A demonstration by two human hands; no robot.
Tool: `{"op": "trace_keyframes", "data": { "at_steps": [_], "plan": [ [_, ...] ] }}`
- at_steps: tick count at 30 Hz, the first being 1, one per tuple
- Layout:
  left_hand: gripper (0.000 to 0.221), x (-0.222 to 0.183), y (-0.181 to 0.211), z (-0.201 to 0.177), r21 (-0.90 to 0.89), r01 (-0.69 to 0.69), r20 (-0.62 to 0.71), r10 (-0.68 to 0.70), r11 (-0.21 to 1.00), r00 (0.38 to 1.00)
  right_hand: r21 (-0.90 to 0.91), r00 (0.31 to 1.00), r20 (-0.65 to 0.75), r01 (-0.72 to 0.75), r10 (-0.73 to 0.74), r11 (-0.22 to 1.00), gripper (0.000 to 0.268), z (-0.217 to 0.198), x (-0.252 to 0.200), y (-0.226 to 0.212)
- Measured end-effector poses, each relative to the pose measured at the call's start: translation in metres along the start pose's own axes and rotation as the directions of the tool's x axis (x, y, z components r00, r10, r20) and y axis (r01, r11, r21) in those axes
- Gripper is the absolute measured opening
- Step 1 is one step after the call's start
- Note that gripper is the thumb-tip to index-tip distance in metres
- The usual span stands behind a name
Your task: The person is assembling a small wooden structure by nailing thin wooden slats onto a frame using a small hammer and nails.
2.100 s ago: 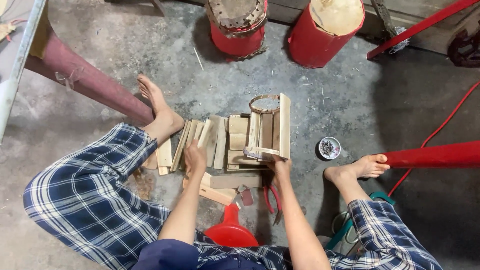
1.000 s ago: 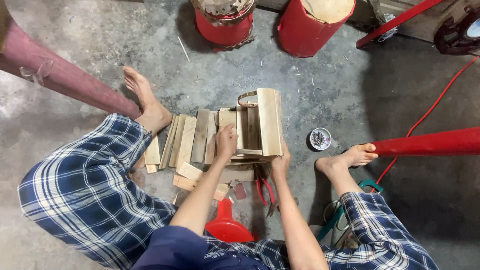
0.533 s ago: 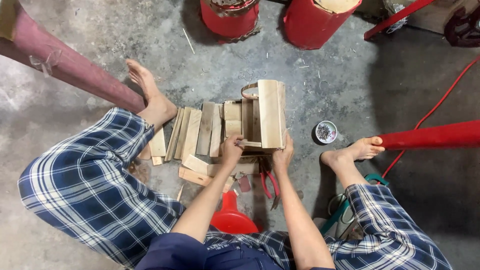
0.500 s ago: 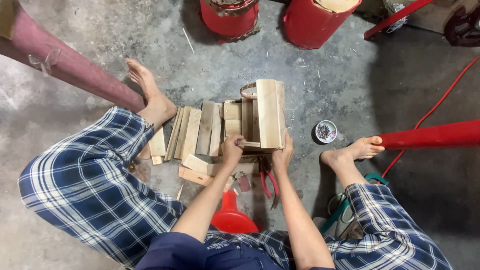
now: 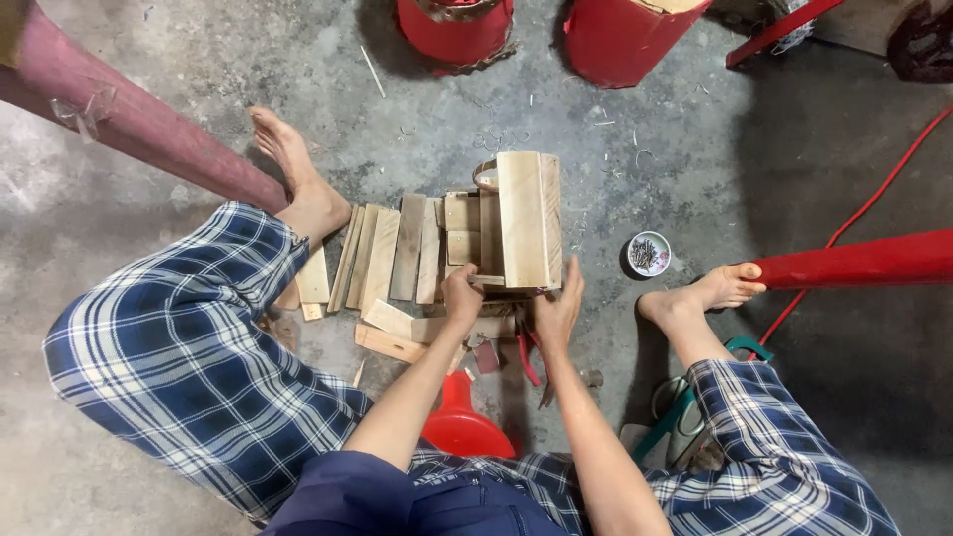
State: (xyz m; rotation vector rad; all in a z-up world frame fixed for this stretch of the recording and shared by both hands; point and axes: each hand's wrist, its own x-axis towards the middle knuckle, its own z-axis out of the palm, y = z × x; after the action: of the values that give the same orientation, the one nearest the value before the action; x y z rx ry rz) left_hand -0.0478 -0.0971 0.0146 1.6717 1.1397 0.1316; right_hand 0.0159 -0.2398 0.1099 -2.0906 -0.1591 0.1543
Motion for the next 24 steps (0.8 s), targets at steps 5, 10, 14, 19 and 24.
{"op": "trace_keyframes", "data": {
  "at_steps": [5, 10, 14, 19, 24],
  "plan": [
    [0.026, 0.003, -0.006, 0.008, -0.034, 0.073, 0.028, -0.072, 0.997, 0.997, -0.342, 0.912, 0.125, -0.330, 0.390, 0.880, 0.029, 0.013, -0.071, 0.083],
    [0.025, 0.014, -0.014, 0.013, 0.064, 0.063, 0.029, -0.065, 0.996, 0.997, -0.555, 0.738, 0.669, 0.575, -0.089, 0.601, 0.030, 0.068, -0.106, 0.060],
    [0.024, 0.014, -0.003, 0.009, 0.014, 0.091, 0.030, -0.091, 0.996, 0.995, -0.450, 0.557, 0.778, 0.817, -0.290, 0.361, 0.018, 0.057, -0.108, -0.050],
    [0.020, 0.020, 0.006, -0.002, -0.202, 0.247, 0.056, -0.241, 0.948, 0.969, -0.486, 0.616, 0.754, 0.757, -0.230, 0.436, 0.018, 0.084, -0.120, 0.006],
    [0.035, 0.018, 0.008, -0.004, -0.410, 0.379, 0.107, -0.369, 0.830, 0.923, -0.566, 0.577, 0.796, 0.603, 0.182, 0.562, 0.027, 0.082, -0.114, -0.015]
  ]
}}
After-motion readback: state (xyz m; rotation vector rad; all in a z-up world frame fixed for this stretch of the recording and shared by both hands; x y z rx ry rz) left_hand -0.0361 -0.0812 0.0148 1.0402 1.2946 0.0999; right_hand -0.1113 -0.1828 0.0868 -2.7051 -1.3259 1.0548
